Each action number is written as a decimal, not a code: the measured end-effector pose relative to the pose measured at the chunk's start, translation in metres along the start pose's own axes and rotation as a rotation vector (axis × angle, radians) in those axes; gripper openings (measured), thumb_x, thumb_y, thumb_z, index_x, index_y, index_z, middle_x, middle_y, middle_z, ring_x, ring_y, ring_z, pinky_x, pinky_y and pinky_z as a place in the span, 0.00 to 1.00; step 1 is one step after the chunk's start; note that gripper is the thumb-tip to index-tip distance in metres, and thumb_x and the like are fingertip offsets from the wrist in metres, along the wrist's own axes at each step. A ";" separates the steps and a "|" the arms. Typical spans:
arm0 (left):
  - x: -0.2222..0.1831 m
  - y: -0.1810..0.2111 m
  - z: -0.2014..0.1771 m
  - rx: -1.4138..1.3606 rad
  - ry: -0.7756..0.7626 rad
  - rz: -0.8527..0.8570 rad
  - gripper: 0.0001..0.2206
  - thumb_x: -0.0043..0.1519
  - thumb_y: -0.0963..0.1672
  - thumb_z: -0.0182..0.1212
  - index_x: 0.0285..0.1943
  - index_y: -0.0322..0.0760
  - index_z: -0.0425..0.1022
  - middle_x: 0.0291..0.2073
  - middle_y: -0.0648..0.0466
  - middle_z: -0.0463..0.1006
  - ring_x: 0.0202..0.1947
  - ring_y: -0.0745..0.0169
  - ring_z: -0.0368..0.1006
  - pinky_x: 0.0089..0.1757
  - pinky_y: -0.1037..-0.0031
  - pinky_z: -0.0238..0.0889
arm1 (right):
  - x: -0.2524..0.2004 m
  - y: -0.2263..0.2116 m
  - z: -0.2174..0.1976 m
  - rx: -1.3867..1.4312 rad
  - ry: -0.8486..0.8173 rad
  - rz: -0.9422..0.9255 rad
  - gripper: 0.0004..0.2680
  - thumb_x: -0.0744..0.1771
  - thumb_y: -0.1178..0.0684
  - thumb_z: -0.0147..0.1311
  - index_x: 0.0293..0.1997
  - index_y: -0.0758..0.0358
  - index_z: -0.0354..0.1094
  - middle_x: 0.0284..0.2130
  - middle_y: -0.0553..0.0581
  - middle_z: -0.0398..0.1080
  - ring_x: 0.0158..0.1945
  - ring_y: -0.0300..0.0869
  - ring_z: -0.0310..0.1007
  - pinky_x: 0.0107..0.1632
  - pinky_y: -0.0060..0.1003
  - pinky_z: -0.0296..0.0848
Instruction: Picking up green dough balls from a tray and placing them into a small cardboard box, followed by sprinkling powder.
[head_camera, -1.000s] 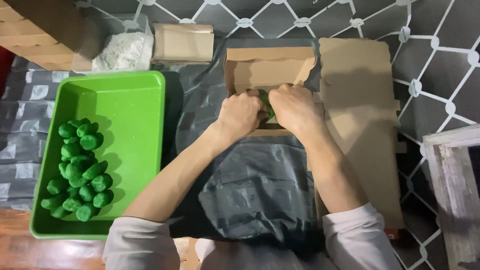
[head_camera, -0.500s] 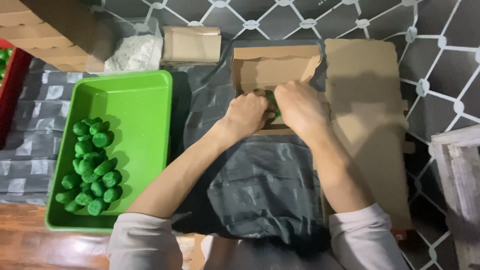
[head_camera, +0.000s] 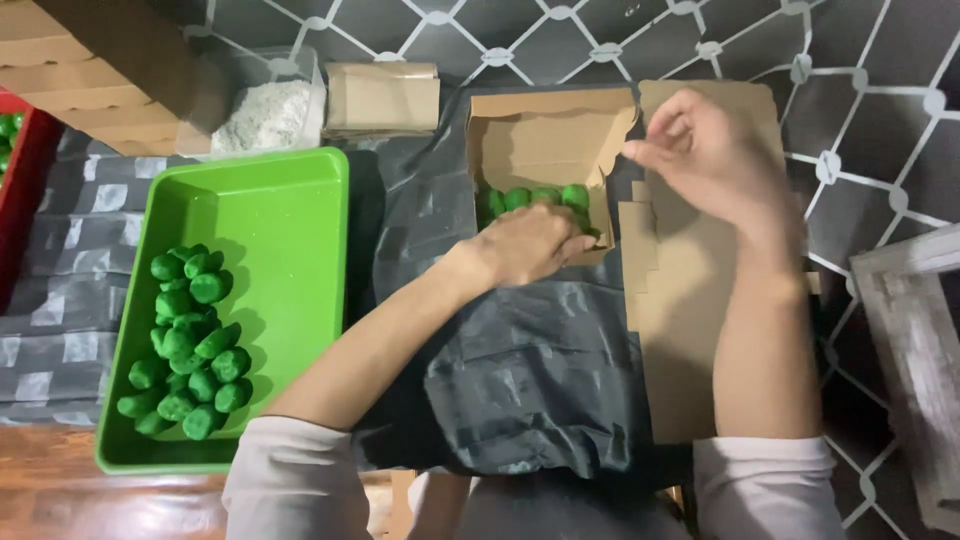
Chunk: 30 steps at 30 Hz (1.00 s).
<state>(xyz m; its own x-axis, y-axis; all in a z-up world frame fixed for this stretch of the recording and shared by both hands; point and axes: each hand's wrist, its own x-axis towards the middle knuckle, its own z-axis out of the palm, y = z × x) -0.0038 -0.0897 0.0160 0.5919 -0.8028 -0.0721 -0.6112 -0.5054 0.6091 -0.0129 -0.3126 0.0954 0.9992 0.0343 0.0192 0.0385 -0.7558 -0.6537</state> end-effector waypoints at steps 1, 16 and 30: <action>0.001 0.000 0.001 0.002 0.006 0.003 0.24 0.73 0.50 0.44 0.29 0.30 0.74 0.33 0.44 0.77 0.32 0.39 0.76 0.36 0.52 0.69 | 0.001 0.004 0.010 -0.004 0.003 -0.004 0.08 0.70 0.49 0.63 0.41 0.57 0.66 0.33 0.49 0.71 0.35 0.36 0.69 0.39 0.30 0.66; -0.033 0.024 -0.048 0.109 0.109 0.084 0.21 0.68 0.56 0.46 0.53 0.45 0.79 0.47 0.48 0.81 0.47 0.33 0.78 0.46 0.45 0.72 | 0.044 0.077 0.135 0.312 0.180 0.112 0.18 0.72 0.36 0.55 0.37 0.64 0.70 0.27 0.61 0.71 0.37 0.51 0.75 0.38 0.42 0.68; -0.159 -0.333 -0.173 0.454 0.761 -0.686 0.07 0.61 0.46 0.69 0.46 0.47 0.84 0.32 0.46 0.82 0.35 0.36 0.81 0.32 0.45 0.76 | 0.007 0.012 0.107 0.676 0.291 -0.005 0.17 0.73 0.41 0.49 0.61 0.65 0.65 0.47 0.58 0.68 0.52 0.43 0.66 0.58 0.45 0.69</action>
<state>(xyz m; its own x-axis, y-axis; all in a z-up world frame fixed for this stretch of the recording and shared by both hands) 0.1961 0.2612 -0.0391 0.9491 0.0145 0.3146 -0.0747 -0.9600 0.2699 -0.0059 -0.2514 0.0073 0.9645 -0.2091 0.1614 0.1232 -0.1841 -0.9751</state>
